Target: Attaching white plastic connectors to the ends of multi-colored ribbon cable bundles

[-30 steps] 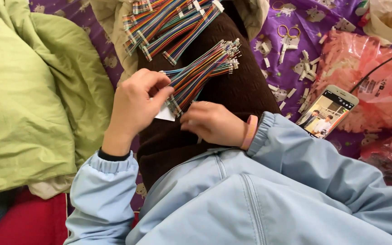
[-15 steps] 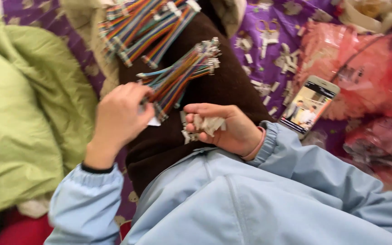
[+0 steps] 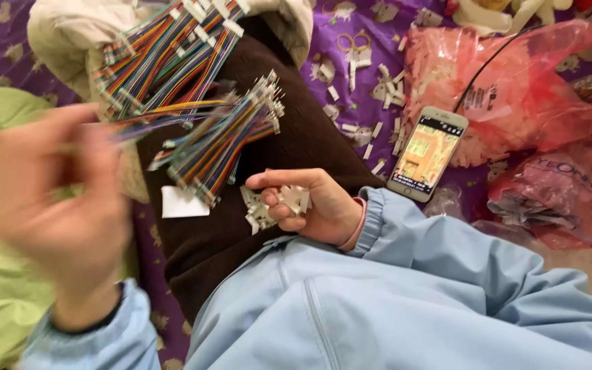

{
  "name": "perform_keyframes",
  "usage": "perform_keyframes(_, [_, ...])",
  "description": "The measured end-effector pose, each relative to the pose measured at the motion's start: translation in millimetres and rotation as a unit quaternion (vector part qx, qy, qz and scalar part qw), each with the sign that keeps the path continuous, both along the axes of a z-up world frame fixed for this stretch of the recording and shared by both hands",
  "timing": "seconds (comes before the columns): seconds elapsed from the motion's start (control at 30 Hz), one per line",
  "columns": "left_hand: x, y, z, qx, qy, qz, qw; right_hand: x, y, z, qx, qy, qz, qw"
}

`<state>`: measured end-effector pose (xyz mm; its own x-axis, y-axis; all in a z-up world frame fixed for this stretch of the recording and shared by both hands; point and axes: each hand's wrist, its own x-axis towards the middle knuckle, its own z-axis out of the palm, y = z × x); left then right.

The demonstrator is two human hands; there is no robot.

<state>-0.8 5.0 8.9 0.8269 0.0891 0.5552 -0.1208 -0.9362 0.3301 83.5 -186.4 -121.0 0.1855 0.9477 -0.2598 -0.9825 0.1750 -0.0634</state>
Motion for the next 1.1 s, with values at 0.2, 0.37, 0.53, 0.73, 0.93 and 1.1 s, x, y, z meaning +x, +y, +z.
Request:
perform_keyframes(0.2, [-5.5, 3.6, 11.5, -0.068, 0.03, -0.015, 0.997, -3.9, 2.0, -0.5, -0.01, 0.003, 0.003, 1.0])
perform_keyframes(0.37, [-12.5, 9.4, 2.3, -0.246, 0.017, 0.029, 0.969, -2.8, 4.1, 9.6, -0.059, -0.001, -0.008, 0.998])
perform_keyframes(0.53, [-10.1, -9.0, 15.9, -0.309, 0.073, 0.049, 0.947, -6.6, 1.2, 11.5, -0.009, -0.039, 0.004, 0.999])
perform_keyframes(0.73, [-5.8, -53.4, -28.6, -0.466, 0.115, 0.027, 0.877, -18.2, -1.9, 39.1, -0.067, -0.299, -0.069, 0.949])
perform_keyframes(0.93, [-5.0, -61.0, -44.7, -0.444, 0.123, 0.035, 0.887, -19.4, -7.6, 22.4, -0.142, -0.418, -0.113, 0.89])
perform_keyframes(1.1, [-7.3, -49.3, -59.7, -0.517, 0.209, -0.101, 0.824, -20.1, -6.1, 21.3, -0.179, -0.375, -0.139, 0.899])
